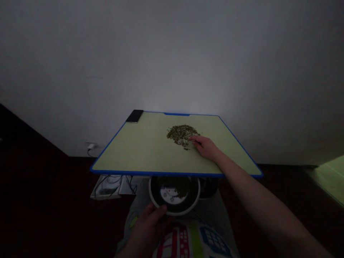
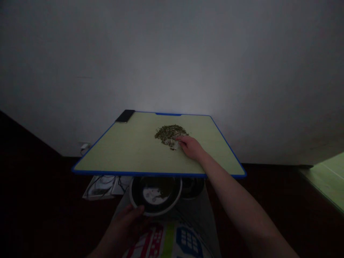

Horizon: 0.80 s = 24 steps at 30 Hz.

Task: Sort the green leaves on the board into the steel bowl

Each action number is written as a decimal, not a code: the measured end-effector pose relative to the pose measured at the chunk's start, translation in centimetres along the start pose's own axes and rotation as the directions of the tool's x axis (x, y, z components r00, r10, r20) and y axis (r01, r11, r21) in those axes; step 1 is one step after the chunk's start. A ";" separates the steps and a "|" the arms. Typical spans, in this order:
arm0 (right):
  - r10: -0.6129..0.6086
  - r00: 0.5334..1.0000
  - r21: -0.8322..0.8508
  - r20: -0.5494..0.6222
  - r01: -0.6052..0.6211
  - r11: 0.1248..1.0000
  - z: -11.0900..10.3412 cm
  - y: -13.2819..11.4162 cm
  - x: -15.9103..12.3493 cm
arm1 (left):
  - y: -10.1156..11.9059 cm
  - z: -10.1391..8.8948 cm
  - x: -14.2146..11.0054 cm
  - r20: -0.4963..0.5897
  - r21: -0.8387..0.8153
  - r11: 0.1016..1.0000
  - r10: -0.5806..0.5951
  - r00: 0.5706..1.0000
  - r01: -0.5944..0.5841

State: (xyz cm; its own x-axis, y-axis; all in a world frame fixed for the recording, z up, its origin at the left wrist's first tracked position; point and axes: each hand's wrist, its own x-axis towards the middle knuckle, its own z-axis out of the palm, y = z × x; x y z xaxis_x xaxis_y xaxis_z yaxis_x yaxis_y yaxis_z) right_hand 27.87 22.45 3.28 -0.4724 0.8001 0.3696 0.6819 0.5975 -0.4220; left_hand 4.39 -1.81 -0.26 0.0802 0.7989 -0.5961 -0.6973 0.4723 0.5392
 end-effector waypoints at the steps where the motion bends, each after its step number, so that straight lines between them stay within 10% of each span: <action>1: 0.004 1.000 -0.001 0.002 -0.004 1.000 0.0 0.0 0.0 | 0.1 0.0 -0.1 0.008 0.012 1.000 0.003 1.000 -0.003; 24: -0.014 0.999 -0.030 0.050 0.015 0.999 -0.2 -0.7 0.0 | 0.2 0.0 0.0 0.030 -0.013 1.000 0.005 1.000 -0.005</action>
State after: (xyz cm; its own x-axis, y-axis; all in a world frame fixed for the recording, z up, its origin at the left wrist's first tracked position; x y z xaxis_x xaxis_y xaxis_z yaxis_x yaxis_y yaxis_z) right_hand 27.47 22.07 3.73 -0.5088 0.7935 0.3338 0.6910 0.6077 -0.3915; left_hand 4.24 -1.76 -0.17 0.0977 0.8121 -0.5753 -0.7069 0.4635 0.5343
